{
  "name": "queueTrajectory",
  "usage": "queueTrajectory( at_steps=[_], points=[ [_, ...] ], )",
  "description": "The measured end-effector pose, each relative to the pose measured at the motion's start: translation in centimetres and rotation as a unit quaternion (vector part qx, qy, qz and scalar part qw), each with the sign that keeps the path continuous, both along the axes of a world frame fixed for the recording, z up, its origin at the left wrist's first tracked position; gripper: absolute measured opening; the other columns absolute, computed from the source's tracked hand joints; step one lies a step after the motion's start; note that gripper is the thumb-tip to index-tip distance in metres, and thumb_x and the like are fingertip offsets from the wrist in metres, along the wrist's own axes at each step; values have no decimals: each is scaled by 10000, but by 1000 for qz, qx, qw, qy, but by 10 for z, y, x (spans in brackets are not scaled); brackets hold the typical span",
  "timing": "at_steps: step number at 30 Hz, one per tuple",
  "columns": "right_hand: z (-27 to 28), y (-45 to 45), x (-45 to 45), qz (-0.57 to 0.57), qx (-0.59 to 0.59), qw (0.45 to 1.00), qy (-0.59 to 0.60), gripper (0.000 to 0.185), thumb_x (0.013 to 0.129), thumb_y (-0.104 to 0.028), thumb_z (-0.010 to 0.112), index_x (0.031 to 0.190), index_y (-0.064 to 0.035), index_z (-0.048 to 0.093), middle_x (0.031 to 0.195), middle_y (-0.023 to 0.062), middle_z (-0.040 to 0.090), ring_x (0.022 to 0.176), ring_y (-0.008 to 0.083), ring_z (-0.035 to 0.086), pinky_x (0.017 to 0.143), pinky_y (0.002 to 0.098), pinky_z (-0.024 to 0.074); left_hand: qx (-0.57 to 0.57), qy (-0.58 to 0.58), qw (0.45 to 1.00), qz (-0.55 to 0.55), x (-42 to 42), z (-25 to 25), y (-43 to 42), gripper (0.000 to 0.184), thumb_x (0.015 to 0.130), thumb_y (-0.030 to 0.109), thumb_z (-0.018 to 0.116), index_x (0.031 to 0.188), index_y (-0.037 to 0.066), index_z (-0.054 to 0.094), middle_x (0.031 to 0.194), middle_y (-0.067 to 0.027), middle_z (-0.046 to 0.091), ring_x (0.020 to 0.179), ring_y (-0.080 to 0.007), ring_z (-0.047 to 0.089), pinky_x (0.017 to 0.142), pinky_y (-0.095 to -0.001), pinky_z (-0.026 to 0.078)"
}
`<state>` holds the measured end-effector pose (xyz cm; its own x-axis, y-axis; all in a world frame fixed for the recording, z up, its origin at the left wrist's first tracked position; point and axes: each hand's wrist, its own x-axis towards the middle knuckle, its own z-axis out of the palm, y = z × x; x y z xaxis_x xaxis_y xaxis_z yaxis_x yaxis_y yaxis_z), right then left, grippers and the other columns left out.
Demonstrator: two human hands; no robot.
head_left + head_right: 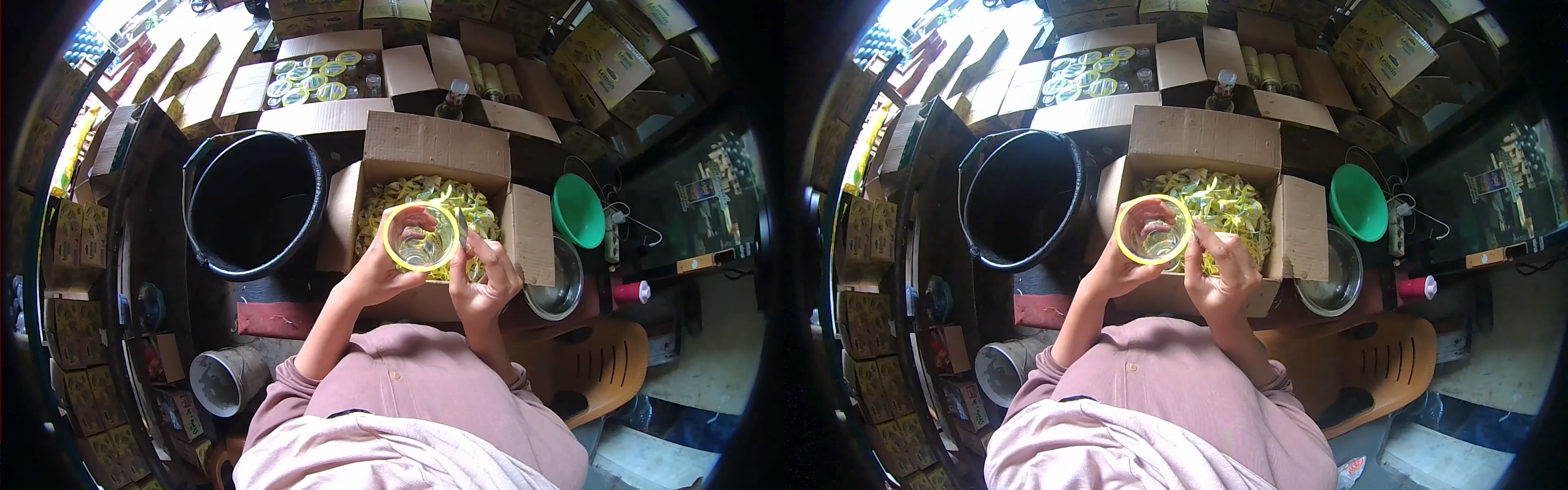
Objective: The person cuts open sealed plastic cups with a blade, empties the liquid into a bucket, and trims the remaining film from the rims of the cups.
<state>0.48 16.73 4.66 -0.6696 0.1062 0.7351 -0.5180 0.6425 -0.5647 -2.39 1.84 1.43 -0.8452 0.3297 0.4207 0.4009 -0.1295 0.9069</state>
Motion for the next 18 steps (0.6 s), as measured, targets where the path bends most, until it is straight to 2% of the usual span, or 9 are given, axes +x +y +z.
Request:
queueTrajectory(
  at_steps=[4,10,16,18],
  points=[
    [1,0,-1,-6,13,1000,0,313,674,34,656,967,-77,646,774,65,621,657,167,608,614,277,490,-48,23,999,8,-1,-2,-4,711,638,50,677,1245,16,307,1123,-120,413,1082,-222,454,921,-339,400],
    [4,4,-7,33,8,999,3,350,650,61,645,977,-64,640,748,69,616,642,162,603,601,262,481,-55,26,998,-31,0,0,-5,725,615,50,675,1241,4,311,1124,-119,406,1059,-221,470,902,-339,412],
    [1,4,-6,42,-44,998,-15,314,655,52,653,950,-54,644,731,72,615,622,146,596,589,253,477,58,-1,997,-57,-2,-1,-1,712,644,72,714,1232,1,320,1123,-102,402,1045,-194,478,877,-329,428],
    [1,3,-3,35,-43,998,-10,306,658,50,656,946,-52,645,731,72,615,618,144,594,588,253,478,44,-4,998,-36,-2,-1,0,719,644,65,730,1231,1,320,1123,-99,402,1033,-189,486,865,-318,434]
  ],
)
